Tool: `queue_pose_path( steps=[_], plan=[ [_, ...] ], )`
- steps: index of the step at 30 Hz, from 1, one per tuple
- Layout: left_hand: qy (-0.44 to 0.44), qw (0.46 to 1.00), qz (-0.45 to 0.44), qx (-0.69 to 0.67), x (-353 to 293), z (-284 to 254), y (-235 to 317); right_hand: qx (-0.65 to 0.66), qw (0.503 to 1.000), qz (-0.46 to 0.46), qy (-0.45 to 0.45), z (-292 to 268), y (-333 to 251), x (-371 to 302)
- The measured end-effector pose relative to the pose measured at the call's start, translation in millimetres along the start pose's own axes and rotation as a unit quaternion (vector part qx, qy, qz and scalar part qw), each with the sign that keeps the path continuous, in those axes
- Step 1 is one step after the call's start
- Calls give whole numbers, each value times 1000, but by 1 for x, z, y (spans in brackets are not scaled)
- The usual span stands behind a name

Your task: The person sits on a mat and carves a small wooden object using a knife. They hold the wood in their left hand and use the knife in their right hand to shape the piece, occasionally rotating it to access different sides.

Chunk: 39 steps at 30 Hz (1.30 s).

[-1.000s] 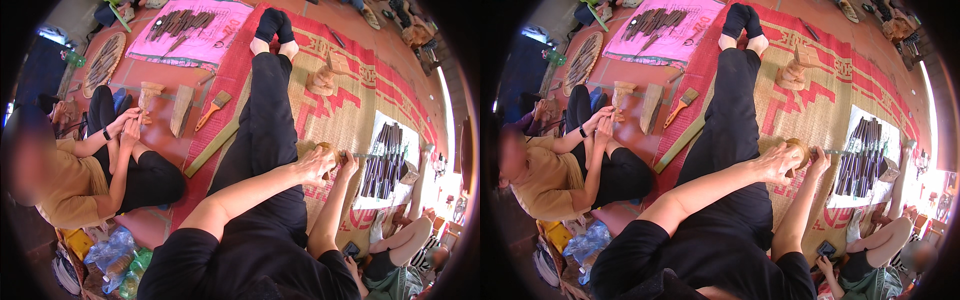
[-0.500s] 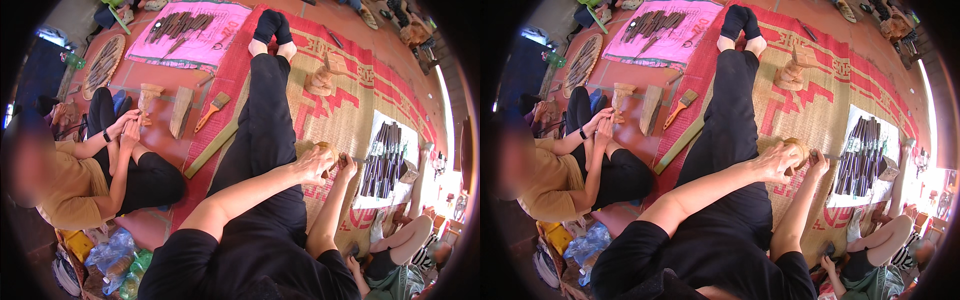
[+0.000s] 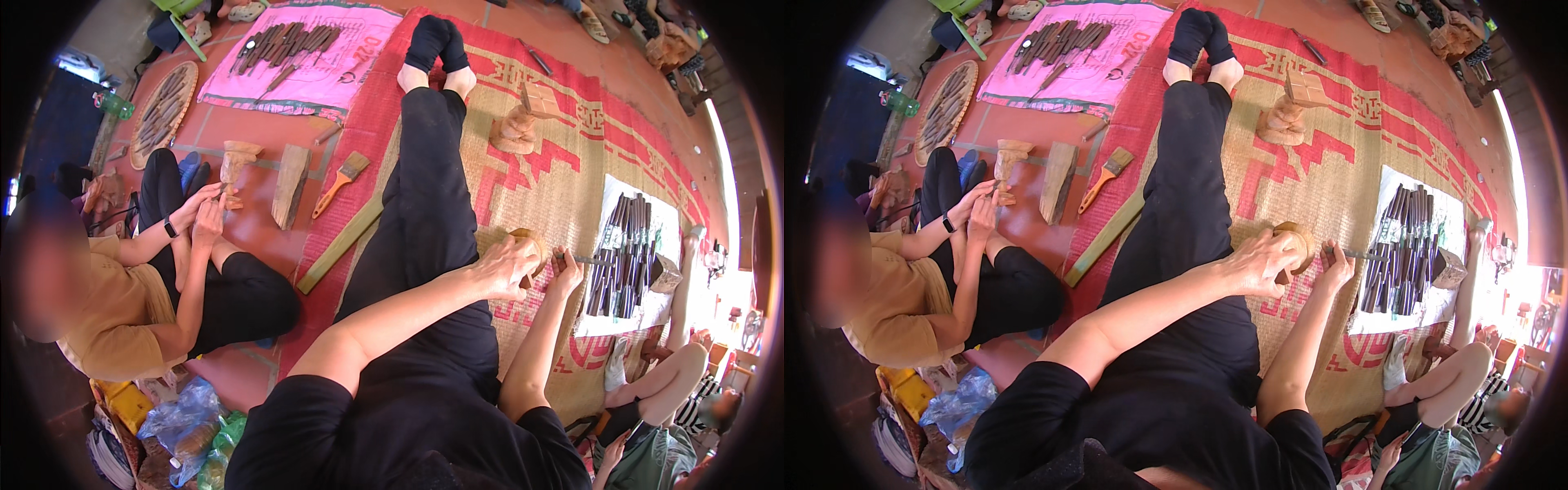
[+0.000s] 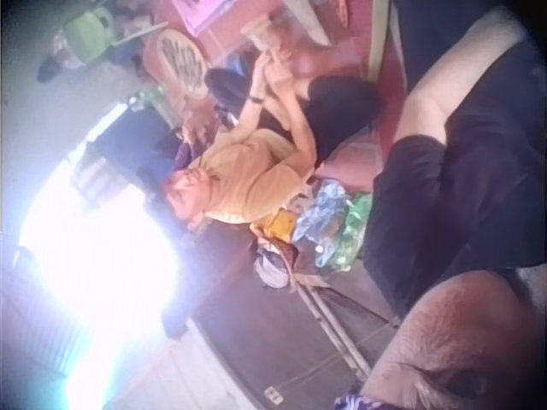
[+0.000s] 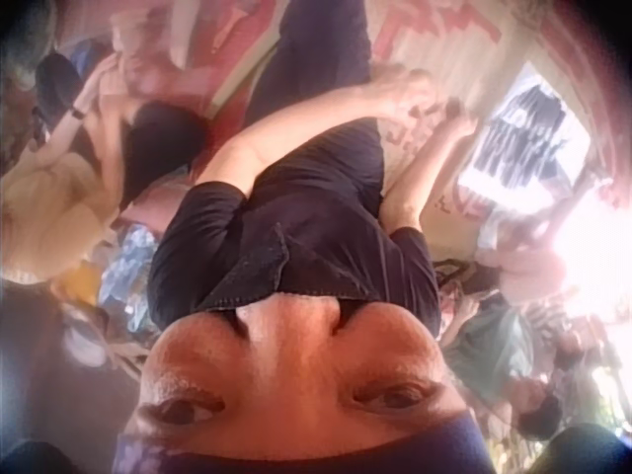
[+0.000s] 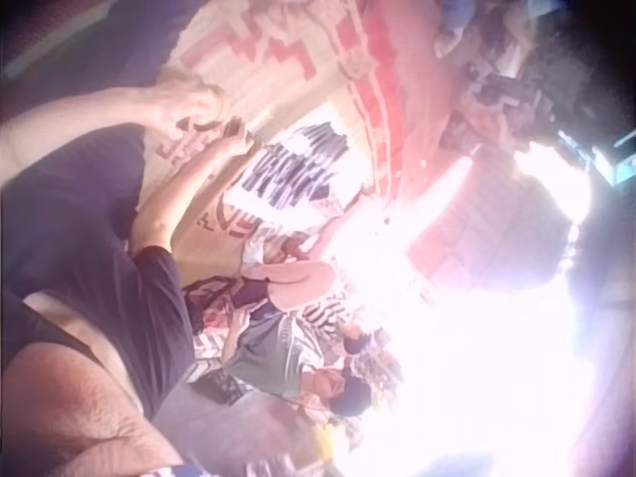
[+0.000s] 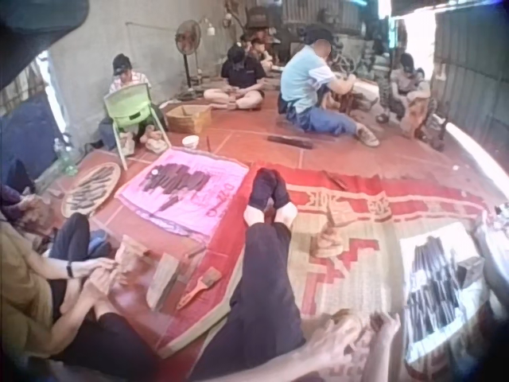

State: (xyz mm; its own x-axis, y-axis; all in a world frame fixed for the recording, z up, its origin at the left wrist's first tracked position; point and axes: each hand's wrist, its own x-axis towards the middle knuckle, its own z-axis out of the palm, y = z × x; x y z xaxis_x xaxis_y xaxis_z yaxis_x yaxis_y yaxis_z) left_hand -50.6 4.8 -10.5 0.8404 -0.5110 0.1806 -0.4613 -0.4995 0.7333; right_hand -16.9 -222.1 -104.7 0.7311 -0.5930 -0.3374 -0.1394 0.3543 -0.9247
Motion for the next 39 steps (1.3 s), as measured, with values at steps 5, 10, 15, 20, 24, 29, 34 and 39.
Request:
queue_pose_path(
  steps=[5, 10, 15, 20, 24, 29, 34, 39],
  plan=[
    [0, 999, -36, -5, 0, 0, 0, -90, 990, -10, -104, 13, -2, -24],
    [-16, 999, -34, 1, 1, 0, 3, -22, 997, -3, -73, -5, 13, -7],
    [-5, 1000, -28, -1, 0, 2, -1, -9, 1000, 22, -17, -9, 4, 6],
    [0, 1000, -30, 4, 1, -2, 1, -97, 987, -34, -123, 17, 3, -22],
    [-12, 1000, -27, 4, 0, -1, 3, -23, 999, -26, -33, 7, 10, -1],
    [1, 1000, -28, 1, -1, 1, -1, -34, 997, -17, -67, 14, -8, -11],
    [-11, 999, -31, -3, 1, -3, 2, -89, 990, -28, -109, 16, 6, -12],
    [-2, 1000, -24, -1, -1, 0, 1, -35, 999, -10, -32, 10, 3, 10]
  ],
)
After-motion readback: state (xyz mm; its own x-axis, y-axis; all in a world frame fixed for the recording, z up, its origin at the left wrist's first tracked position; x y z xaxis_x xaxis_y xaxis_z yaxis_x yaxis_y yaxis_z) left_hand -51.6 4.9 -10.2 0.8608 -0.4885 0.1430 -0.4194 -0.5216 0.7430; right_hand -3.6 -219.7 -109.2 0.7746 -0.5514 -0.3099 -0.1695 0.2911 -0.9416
